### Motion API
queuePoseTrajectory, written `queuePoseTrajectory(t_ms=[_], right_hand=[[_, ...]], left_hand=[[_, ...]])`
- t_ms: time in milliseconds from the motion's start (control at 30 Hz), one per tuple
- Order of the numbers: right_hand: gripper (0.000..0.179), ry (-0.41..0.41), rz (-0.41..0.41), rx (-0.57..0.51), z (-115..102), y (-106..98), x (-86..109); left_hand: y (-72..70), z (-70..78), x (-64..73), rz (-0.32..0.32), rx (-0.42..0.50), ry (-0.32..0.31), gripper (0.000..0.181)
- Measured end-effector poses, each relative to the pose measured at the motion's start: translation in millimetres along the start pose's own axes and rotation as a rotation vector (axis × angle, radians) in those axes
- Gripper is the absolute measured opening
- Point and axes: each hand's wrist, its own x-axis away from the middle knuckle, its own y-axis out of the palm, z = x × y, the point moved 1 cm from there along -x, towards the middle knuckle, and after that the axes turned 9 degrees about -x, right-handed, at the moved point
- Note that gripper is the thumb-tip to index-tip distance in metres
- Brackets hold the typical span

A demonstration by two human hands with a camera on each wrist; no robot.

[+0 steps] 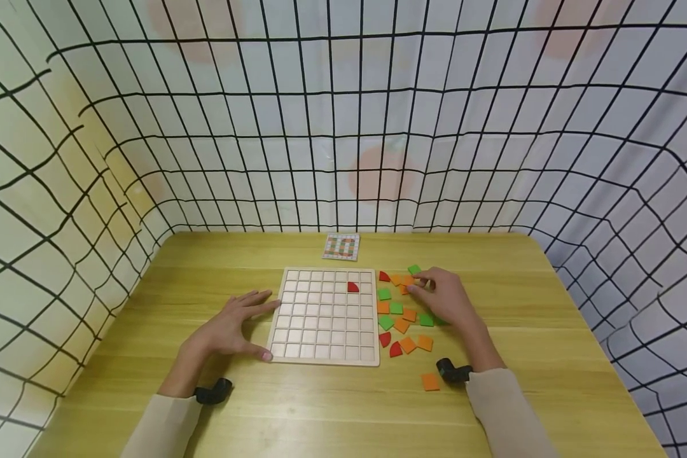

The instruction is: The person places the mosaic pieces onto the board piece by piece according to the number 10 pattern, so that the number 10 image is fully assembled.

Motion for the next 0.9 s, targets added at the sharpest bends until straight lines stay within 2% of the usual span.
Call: queuePoseTrajectory(t_ms=[233,467,733,900], right_hand=[[0.037,-0.018,-0.027,-0.025,-14.7,16.2,-12.9],[0.034,-0.025,-0.044,-0.052,-39.0,33.7,-29.4],[0.029,-0.044,-0.133,-0.094,-58.7,61.6,-45.9],[0.03,-0.007,-0.181,-0.134,-62.1,79.5,-51.7]], left_hand=[[-0.5,1.0,-0.4,-0.009,-0.001,-0.003,0.111],[-0.5,0.3,-0.4,-0.005,-0.002,-0.002,0.111],[0.0,-0.2,-0.2,0.0,0.002,-0.007,0.111],[0.6,-0.6,-0.7,0.001,-0.002,-0.008,0.111]])
